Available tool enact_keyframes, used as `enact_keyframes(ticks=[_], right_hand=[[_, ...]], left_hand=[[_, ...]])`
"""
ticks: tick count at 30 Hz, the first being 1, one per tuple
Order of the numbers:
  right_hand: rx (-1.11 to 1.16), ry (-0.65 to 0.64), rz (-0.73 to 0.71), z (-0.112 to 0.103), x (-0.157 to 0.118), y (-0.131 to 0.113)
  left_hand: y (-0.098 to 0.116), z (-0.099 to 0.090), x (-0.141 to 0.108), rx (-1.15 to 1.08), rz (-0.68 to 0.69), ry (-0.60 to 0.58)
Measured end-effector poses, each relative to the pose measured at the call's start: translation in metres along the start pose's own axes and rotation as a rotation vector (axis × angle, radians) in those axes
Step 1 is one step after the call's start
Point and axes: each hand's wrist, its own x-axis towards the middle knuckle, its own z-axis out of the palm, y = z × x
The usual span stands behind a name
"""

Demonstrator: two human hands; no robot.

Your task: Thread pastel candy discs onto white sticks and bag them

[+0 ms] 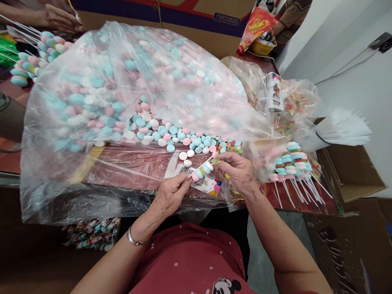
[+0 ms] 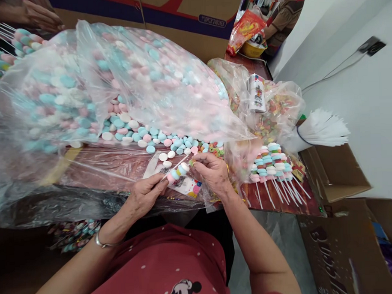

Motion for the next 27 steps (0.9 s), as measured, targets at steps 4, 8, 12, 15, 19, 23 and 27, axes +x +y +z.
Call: enact_keyframes(ticks=[4,8,12,15,19,23,27], right_hand=[[-0.172,-0.103,-0.139,-0.002,-0.002,0.001],[-0.136,-0.221,-0.149,-0.002,-0.002,0.003],[-0.058,-0.299,-0.147,0.003,-0.002,0.004],[-0.085,-0.344,-0.162,0.006,-0.002,0.001],[-0.118,-0.291,-0.125,-0.002,0.003,-0.006],[-0.389,-0.006,-0.174,-0.031,0.013,-0.013],[-0.898,-0.148,-0.204,-0.054,0.008,-0.017]], left_hand=[[-0.001,0.001,0.0,-0.005,0.009,-0.001],[-0.001,0.002,0.0,0.0,0.017,-0.001],[0.001,0.0,0.0,-0.002,0.044,-0.012],[0.004,-0.001,0.0,-0.02,0.047,0.009],[0.009,-0.002,-0.002,-0.104,-0.002,0.098],[0.007,-0.002,-0.006,-0.226,-0.052,0.146],[0.006,-0.001,-0.006,-0.249,-0.075,0.154]])
